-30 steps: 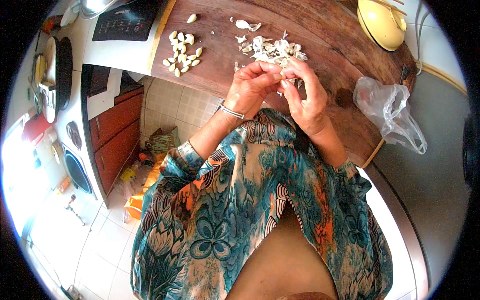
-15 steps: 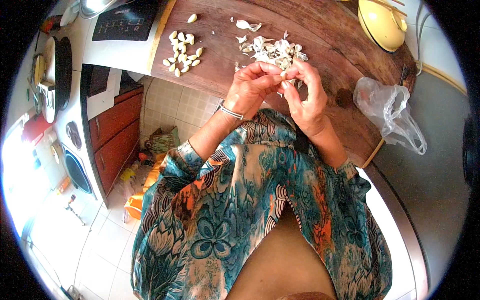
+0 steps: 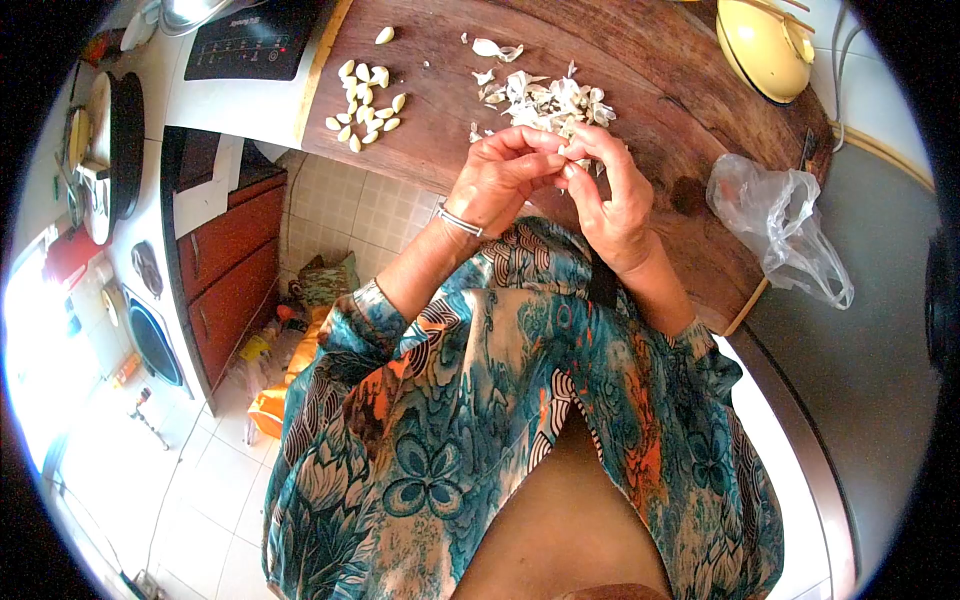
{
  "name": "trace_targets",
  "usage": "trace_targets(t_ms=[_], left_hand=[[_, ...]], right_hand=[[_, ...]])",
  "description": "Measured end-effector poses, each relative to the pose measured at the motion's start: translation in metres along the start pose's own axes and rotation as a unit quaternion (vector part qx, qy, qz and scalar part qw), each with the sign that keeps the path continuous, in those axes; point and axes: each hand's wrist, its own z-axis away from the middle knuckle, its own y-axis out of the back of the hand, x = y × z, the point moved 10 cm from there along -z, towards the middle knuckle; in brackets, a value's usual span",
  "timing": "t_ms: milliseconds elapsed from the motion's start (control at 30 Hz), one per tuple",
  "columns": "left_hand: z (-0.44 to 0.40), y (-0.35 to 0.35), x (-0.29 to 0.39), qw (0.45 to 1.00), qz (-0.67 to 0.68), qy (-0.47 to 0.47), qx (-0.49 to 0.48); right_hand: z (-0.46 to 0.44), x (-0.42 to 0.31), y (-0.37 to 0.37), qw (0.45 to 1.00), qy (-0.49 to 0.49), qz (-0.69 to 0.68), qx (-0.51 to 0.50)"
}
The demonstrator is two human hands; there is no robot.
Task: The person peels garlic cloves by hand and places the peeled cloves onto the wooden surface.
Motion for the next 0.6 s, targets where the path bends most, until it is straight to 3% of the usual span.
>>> trace_targets(t_ms=[200,600], left_hand=[[-0.0020,0.0010,-0.0027,0.999,-0.021,-0.005,-0.031],[-0.0014,-0.0032,0.0006,0.999,0.016,-0.010,-0.039]], right_hand=[[0.0021,0.0050,0.0038,0.998,-0.023,-0.044,0.039],[-0.0024,0.0004,0.0001,1.000,-0.029,-0.011,-0.002]])
